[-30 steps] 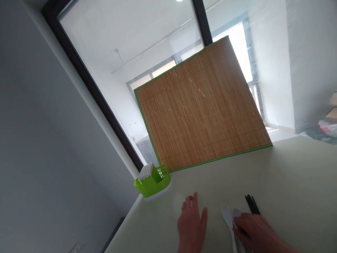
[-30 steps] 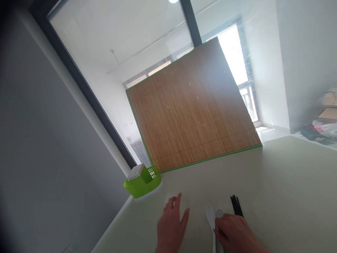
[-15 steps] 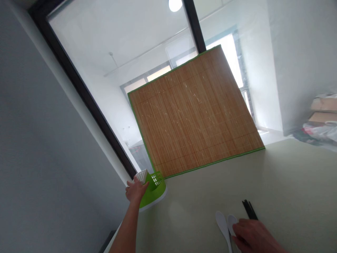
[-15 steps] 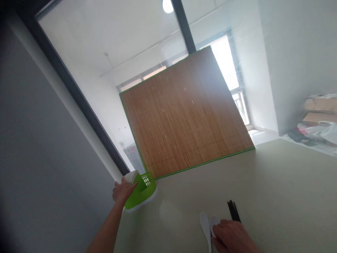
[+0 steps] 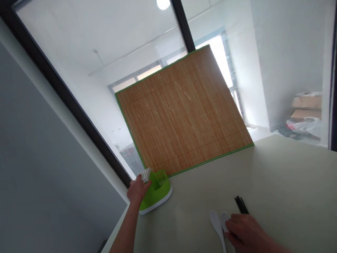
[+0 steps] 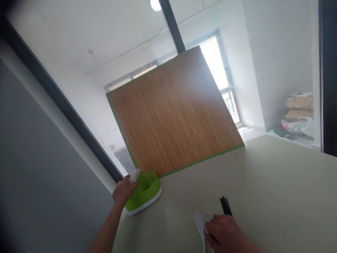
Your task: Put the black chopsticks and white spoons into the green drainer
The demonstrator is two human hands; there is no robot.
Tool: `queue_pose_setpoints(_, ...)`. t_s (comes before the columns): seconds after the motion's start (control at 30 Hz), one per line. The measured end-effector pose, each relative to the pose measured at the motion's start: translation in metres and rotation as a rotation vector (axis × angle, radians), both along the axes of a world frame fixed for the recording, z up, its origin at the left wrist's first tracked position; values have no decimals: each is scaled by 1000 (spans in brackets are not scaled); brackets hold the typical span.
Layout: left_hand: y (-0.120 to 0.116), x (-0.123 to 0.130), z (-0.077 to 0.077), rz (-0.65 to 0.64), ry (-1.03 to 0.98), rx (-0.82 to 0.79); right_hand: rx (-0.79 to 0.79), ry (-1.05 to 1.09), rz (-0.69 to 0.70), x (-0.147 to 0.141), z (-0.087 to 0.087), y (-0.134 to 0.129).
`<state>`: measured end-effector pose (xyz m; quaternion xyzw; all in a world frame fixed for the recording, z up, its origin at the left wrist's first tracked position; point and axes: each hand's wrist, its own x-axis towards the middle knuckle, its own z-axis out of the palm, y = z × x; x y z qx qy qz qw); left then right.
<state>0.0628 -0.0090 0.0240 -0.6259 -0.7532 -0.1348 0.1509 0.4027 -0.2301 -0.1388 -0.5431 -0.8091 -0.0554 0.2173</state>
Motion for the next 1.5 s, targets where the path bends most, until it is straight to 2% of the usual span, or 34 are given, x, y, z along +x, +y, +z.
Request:
queue_pose_setpoints(0.1, -10, 40, 0, -75, 6, 31, 32, 45, -66, 11, 4, 4)
queue_pose_setpoints(0.27, -35, 115, -7, -221, -10, 55, 86, 170, -252, 42, 15, 16)
queue_pose_setpoints(0.43, -70, 186, -19, -328, 20, 123, 98, 206, -286, 66, 18, 26)
queue_pose_setpoints(0.57, -97, 229, -27, -418, 57, 196, 109, 210, -321, 69, 21, 27)
queue_pose_setpoints(0.7, -117, 258, -27, -441, 76, 229, 110, 206, -342, 66, 24, 25)
queue_pose_setpoints(0.83, -132, 271, -26, -470, 74, 245, 92, 192, -364, 64, 26, 24)
queue_pose_setpoints(1.0, -145, 275, -26, -492, 52, 240, 67, 177, -390, 65, 28, 23)
queue_pose_setpoints(1.27, -143, 281, -23, -554, -15, 146, 19, 135, -376, 60, 24, 21)
queue_pose_setpoints(1.4, -149, 269, -16, -609, -64, 173, 3, 117, -371, 58, 22, 20)
queue_pose_setpoints(1.5, -160, 248, -15, -676, -147, 279, -9, 107, -374, 56, 23, 19)
